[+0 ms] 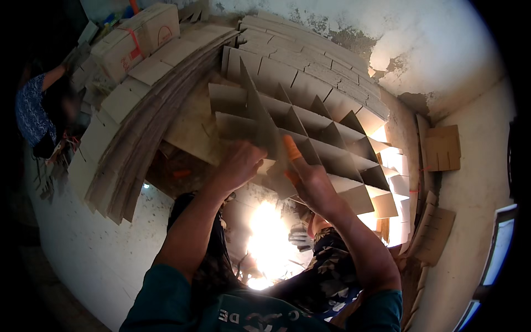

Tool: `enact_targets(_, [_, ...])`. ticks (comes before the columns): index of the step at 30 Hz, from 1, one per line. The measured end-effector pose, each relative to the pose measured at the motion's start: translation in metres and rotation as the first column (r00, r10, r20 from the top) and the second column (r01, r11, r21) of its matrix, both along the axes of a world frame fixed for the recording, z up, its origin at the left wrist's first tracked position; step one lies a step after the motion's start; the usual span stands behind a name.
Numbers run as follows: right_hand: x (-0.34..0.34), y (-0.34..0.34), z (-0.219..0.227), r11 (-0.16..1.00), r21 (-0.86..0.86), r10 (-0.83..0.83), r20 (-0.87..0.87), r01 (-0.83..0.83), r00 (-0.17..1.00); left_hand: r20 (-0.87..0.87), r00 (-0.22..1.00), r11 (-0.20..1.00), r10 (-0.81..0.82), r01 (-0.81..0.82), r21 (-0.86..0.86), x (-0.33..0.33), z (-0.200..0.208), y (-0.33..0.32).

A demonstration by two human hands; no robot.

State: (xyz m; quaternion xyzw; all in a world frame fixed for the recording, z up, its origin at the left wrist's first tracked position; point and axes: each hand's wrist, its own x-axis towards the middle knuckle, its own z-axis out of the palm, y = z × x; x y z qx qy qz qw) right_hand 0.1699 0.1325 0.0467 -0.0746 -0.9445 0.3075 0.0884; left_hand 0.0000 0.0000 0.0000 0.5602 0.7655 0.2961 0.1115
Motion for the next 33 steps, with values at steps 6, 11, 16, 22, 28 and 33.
enact_targets(6, [0.008,-0.012,-0.009,0.997,0.070,0.033,-0.007,-0.032,0.999,0.070,0.997,0.996,0.042,-0.047,0.070,0.011,0.006,-0.008])
enact_targets(11, [0.009,-0.024,-0.024,1.000,0.019,-0.012,0.020,0.012,1.000,0.016,0.999,0.996,0.029,-0.030,0.087,0.003,0.009,-0.006])
enact_targets(16, [0.013,-0.017,-0.031,0.996,0.088,0.009,-0.057,-0.004,0.998,-0.014,1.000,0.993,0.022,-0.020,0.113,0.007,0.008,-0.005])
enact_targets(22, [0.008,-0.018,-0.031,0.999,0.049,0.014,0.135,-0.020,0.991,-0.013,0.999,0.993,0.052,-0.051,0.107,0.007,0.005,-0.005])
enact_targets(28, [0.009,-0.019,-0.048,0.999,-0.045,-0.014,0.043,0.016,0.999,0.257,0.965,0.956,0.046,-0.118,0.270,0.004,0.014,-0.009])
enact_targets(33, [0.021,-0.016,-0.032,0.997,0.044,0.062,0.127,-0.068,0.990,0.089,0.936,0.809,0.340,-0.340,0.480,-0.050,0.025,0.002])
